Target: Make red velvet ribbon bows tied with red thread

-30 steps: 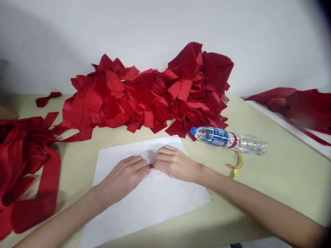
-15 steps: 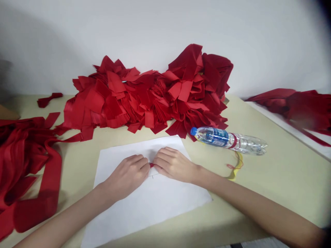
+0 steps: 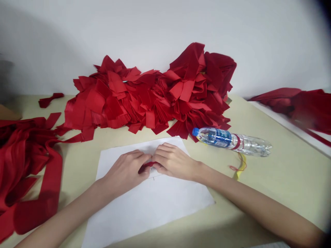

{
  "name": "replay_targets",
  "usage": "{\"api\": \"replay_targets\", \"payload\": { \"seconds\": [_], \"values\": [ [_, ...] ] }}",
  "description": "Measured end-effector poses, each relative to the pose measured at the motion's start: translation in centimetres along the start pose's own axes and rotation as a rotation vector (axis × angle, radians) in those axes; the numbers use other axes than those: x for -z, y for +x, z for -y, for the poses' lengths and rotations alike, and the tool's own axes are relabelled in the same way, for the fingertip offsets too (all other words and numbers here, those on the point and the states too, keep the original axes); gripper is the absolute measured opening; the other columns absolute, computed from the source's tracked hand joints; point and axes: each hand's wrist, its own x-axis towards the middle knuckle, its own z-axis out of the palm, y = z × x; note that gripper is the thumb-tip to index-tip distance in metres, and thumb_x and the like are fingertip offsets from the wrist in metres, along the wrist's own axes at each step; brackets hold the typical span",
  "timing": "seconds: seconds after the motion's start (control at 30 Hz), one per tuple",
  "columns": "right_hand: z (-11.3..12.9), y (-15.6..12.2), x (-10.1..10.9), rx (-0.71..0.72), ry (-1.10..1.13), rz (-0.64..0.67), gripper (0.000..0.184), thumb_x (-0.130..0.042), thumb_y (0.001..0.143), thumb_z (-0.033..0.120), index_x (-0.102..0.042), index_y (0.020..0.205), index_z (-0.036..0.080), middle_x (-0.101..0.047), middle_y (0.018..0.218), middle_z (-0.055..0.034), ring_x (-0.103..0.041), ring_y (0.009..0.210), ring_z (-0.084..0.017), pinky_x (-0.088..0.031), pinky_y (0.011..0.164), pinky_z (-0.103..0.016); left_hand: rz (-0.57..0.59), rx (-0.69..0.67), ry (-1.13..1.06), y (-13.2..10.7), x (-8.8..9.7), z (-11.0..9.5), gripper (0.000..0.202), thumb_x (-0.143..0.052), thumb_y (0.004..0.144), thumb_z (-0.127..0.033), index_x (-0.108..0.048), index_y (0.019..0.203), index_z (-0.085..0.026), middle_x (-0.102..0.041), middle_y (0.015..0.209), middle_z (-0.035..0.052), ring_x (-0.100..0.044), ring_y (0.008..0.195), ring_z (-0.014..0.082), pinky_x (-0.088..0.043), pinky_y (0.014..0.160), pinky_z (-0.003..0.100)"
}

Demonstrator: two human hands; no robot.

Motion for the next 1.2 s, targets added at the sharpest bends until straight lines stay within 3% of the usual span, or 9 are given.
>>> {"api": "replay_targets", "payload": {
  "seconds": [0.13, 0.33, 0.47, 0.53, 0.6, 0.7, 0.77, 1.0, 1.2],
  "values": [
    [0.4, 0.6, 1.1, 0.077, -0.120, 0.019, 0.023, -0.045, 0.089, 0.022, -0.058, 0.073, 0.013, -0.058, 0.071, -0.0044, -0.049, 0.073, -0.016, -0.037, 0.070, -0.030, -0.001, -0.013, 0.092, 0.1, 0.8, -0.8, 0.019, -0.049, 0.079, -0.016, -0.057, 0.062, -0.018, -0.059, 0.060, 0.0018, -0.053, 0.061, 0.0178, -0.042, 0.059, 0.032],
    [0.4, 1.1, 2.9, 0.127, -0.211, 0.014, 0.019, -0.043, 0.089, 0.013, -0.058, 0.077, 0.013, -0.059, 0.075, -0.0044, -0.051, 0.076, -0.017, -0.040, 0.072, -0.032, -0.039, 0.104, -0.042, 0.4, 1.1, -0.9, 0.018, -0.049, 0.079, -0.015, -0.058, 0.064, -0.017, -0.060, 0.064, 0.0025, -0.054, 0.066, 0.0185, -0.043, 0.060, 0.032],
    [0.6, 0.7, 4.5, 0.085, -0.167, -0.311, 0.014, -0.048, 0.086, 0.012, -0.058, 0.096, 0.013, -0.064, 0.095, -0.0062, -0.050, 0.103, -0.020, -0.039, 0.092, -0.041, -0.158, 0.177, -0.386, 0.7, 1.6, 0.0, 0.009, -0.056, 0.076, -0.019, -0.064, 0.074, -0.018, -0.064, 0.087, 0.0047, -0.056, 0.085, 0.0202, -0.045, 0.075, 0.035],
    [0.9, 0.2, 5.5, -0.020, -0.073, -0.505, 0.021, -0.053, 0.084, 0.015, -0.056, 0.104, 0.017, -0.064, 0.100, -0.0055, -0.050, 0.107, -0.021, -0.041, 0.092, -0.043, -0.095, 0.285, -0.691, 0.7, 2.1, 0.5, 0.009, -0.058, 0.076, -0.024, -0.064, 0.074, -0.018, -0.063, 0.088, 0.0042, -0.056, 0.084, 0.0193, -0.045, 0.074, 0.034],
    [1.2, -0.3, 6.4, -0.142, 0.035, -0.596, 0.024, -0.056, 0.081, 0.015, -0.055, 0.105, 0.020, -0.064, 0.099, -0.0046, -0.053, 0.103, -0.021, -0.044, 0.088, -0.042, 0.033, 0.394, -1.053, 0.5, 2.3, 0.8, 0.014, -0.056, 0.079, -0.029, -0.063, 0.075, -0.018, -0.060, 0.080, 0.0033, -0.054, 0.074, 0.0170, -0.044, 0.068, 0.031],
    [1.3, -1.0, 7.1, -0.271, 0.141, -0.589, 0.021, -0.055, 0.081, 0.014, -0.055, 0.101, 0.021, -0.063, 0.096, -0.0043, -0.055, 0.095, -0.020, -0.044, 0.086, -0.041, 0.133, 0.419, -1.479, -0.1, 1.8, 0.8, 0.018, -0.055, 0.081, -0.034, -0.062, 0.079, -0.018, -0.055, 0.080, 0.0042, -0.049, 0.069, 0.0148, -0.042, 0.063, 0.029],
    [1.3, -1.4, 7.0, -0.303, 0.180, -0.546, 0.019, -0.054, 0.081, 0.013, -0.056, 0.099, 0.020, -0.063, 0.094, -0.0041, -0.055, 0.093, -0.019, -0.044, 0.086, -0.040, 0.145, 0.378, -1.612, -0.5, 1.1, 0.7, 0.018, -0.060, 0.077, -0.035, -0.060, 0.076, -0.017, -0.050, 0.082, 0.0046, -0.045, 0.069, 0.0142, -0.042, 0.063, 0.029],
    [0.1, -2.5, 6.3, -0.397, 0.275, -0.379, 0.015, -0.050, 0.085, 0.017, -0.058, 0.097, 0.020, -0.063, 0.094, -0.0046, -0.054, 0.093, -0.019, -0.045, 0.082, -0.038, 0.160, 0.340, -1.661, -0.6, -0.7, 0.9, 0.031, -0.065, 0.071, -0.046, -0.055, 0.071, -0.017, -0.045, 0.079, 0.0049, -0.041, 0.067, 0.0144, -0.042, 0.063, 0.031],
    [-2.6, -5.3, 10.0, -0.593, 0.168, -0.390, 0.013, -0.052, 0.085, 0.019, -0.061, 0.094, 0.020, -0.064, 0.093, -0.0034, -0.058, 0.085, -0.015, -0.046, 0.074, -0.029, 0.202, 0.335, -1.694, -0.7, -0.9, 0.9, 0.025, -0.059, 0.079, -0.041, -0.054, 0.073, -0.018, -0.045, 0.078, 0.0041, -0.043, 0.073, 0.0154, -0.040, 0.066, 0.030]
  ]
}}
